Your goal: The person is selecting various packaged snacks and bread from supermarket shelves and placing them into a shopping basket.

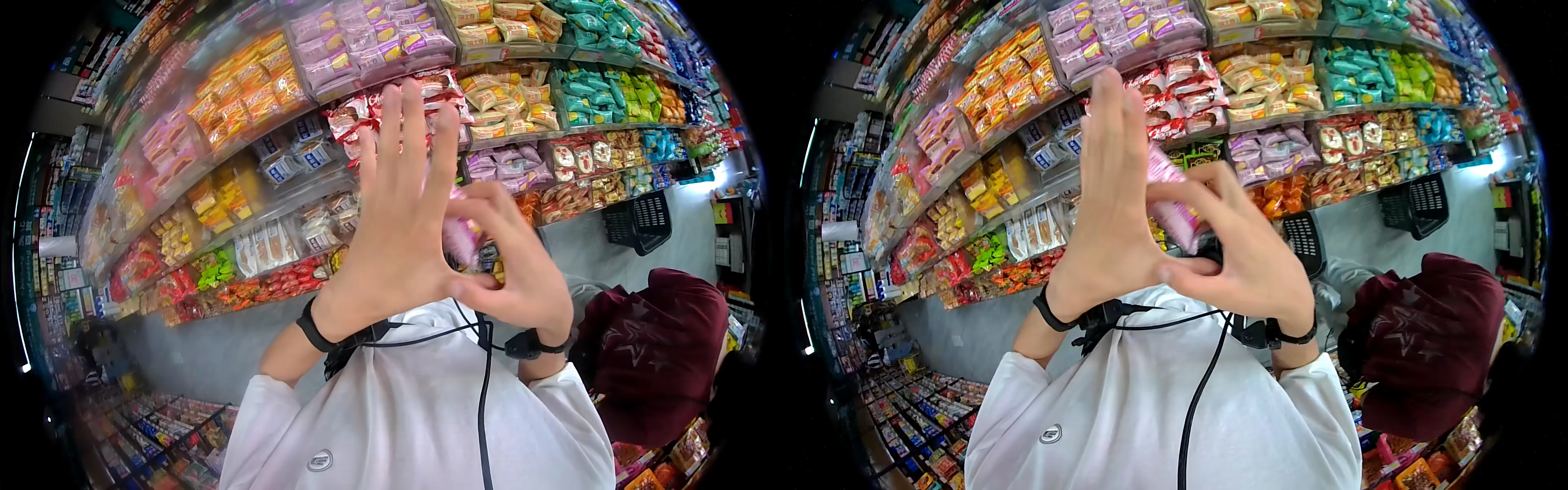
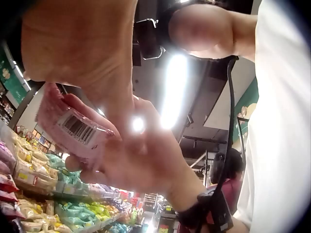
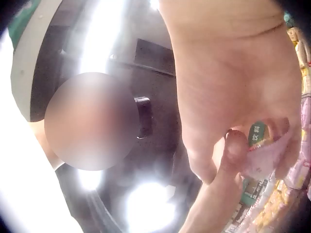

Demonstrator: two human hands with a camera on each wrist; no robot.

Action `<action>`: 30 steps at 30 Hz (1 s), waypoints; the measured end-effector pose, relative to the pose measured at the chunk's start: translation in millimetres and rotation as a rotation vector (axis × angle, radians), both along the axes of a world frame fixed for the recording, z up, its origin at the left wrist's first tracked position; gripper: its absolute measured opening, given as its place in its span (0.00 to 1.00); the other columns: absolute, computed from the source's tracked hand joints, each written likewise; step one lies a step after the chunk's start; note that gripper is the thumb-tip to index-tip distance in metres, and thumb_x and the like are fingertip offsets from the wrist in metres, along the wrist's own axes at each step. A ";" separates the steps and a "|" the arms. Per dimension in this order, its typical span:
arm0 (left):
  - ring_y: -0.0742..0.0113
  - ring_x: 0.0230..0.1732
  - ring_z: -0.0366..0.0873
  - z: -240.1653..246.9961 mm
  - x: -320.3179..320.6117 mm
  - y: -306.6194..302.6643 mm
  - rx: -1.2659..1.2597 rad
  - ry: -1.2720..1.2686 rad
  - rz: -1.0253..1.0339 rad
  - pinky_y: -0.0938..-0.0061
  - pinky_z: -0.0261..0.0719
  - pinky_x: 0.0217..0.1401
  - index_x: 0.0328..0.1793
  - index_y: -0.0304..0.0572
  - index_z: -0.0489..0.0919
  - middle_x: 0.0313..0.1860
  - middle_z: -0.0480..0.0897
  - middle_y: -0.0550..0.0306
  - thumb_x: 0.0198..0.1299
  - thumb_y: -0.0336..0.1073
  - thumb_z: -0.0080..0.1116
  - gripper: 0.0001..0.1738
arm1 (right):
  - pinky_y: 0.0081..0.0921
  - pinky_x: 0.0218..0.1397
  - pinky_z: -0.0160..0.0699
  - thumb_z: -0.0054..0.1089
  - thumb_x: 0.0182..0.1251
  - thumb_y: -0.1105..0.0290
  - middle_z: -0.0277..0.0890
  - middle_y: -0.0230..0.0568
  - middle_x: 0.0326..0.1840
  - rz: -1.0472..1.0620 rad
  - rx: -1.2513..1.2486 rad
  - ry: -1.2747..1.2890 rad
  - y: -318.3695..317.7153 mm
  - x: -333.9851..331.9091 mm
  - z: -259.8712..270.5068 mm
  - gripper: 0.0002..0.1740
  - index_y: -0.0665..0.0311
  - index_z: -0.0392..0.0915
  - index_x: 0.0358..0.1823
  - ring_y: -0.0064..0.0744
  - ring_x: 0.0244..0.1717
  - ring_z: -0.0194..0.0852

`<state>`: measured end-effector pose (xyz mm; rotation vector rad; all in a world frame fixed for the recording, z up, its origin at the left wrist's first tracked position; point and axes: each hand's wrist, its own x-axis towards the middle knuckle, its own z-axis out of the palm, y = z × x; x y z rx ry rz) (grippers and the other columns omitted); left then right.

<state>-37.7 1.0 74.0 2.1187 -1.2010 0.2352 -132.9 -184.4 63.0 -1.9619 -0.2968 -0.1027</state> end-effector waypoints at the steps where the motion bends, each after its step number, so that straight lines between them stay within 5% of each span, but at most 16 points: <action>1: 0.22 0.98 0.30 -1.8 -3.3 -0.4 0.035 -0.003 -0.004 0.22 0.33 0.92 1.00 0.39 0.39 0.98 0.35 0.23 0.56 0.48 0.76 0.74 | 0.43 0.67 0.81 0.80 0.63 0.59 0.72 0.53 0.65 0.032 0.015 0.069 3.4 0.0 -3.2 0.40 0.63 0.78 0.76 0.53 0.62 0.78; 5: 0.21 0.98 0.32 -19.9 -11.0 6.8 0.163 -0.009 0.031 0.21 0.32 0.92 0.99 0.38 0.46 0.98 0.38 0.24 0.62 0.32 0.60 0.59 | 0.42 0.64 0.83 0.79 0.65 0.58 0.76 0.54 0.62 0.056 -0.008 0.086 11.6 3.6 -21.9 0.37 0.66 0.80 0.73 0.53 0.61 0.80; 8: 0.24 0.98 0.32 -32.6 -14.1 13.2 0.232 -0.022 0.070 0.22 0.32 0.93 0.99 0.38 0.47 0.98 0.38 0.25 0.60 0.30 0.59 0.59 | 0.42 0.63 0.83 0.78 0.67 0.59 0.77 0.54 0.60 0.076 0.013 0.141 18.4 6.3 -31.4 0.33 0.68 0.83 0.69 0.53 0.60 0.80; 14: 0.26 0.98 0.32 -37.7 -14.9 23.4 0.266 -0.023 0.097 0.25 0.32 0.94 0.99 0.38 0.47 0.98 0.38 0.25 0.61 0.31 0.61 0.59 | 0.36 0.47 0.89 0.74 0.72 0.61 0.79 0.51 0.57 0.047 0.032 0.090 36.5 10.0 -47.9 0.22 0.67 0.87 0.61 0.44 0.43 0.85; 20: 0.30 0.99 0.32 -41.9 -14.9 31.4 0.233 -0.007 0.123 0.29 0.32 0.95 1.00 0.37 0.42 0.98 0.36 0.26 0.62 0.38 0.66 0.64 | 0.35 0.46 0.90 0.74 0.73 0.59 0.79 0.48 0.56 0.042 0.046 0.034 43.0 13.4 -55.4 0.23 0.63 0.87 0.64 0.42 0.43 0.86; 23: 0.32 0.99 0.32 -46.7 -14.1 32.3 0.239 -0.024 0.142 0.31 0.32 0.96 1.00 0.38 0.39 0.99 0.36 0.26 0.62 0.40 0.70 0.67 | 0.44 0.68 0.83 0.74 0.71 0.60 0.81 0.53 0.63 0.068 0.076 0.163 43.5 12.3 -50.5 0.26 0.66 0.87 0.65 0.53 0.63 0.82; 26: 0.32 0.99 0.32 -47.0 -15.0 34.1 0.231 -0.011 0.141 0.31 0.33 0.96 1.00 0.38 0.39 0.99 0.36 0.27 0.62 0.39 0.69 0.67 | 0.40 0.49 0.88 0.73 0.77 0.56 0.79 0.48 0.56 0.040 0.053 0.036 47.9 11.7 -62.8 0.23 0.63 0.87 0.63 0.46 0.44 0.86; 30: 0.31 0.99 0.32 -49.4 -16.9 35.4 0.241 0.013 0.145 0.30 0.34 0.96 1.00 0.37 0.39 0.98 0.36 0.26 0.62 0.39 0.69 0.66 | 0.43 0.52 0.87 0.72 0.78 0.57 0.80 0.51 0.57 0.043 0.043 0.042 51.1 9.7 -66.1 0.21 0.65 0.88 0.61 0.51 0.47 0.86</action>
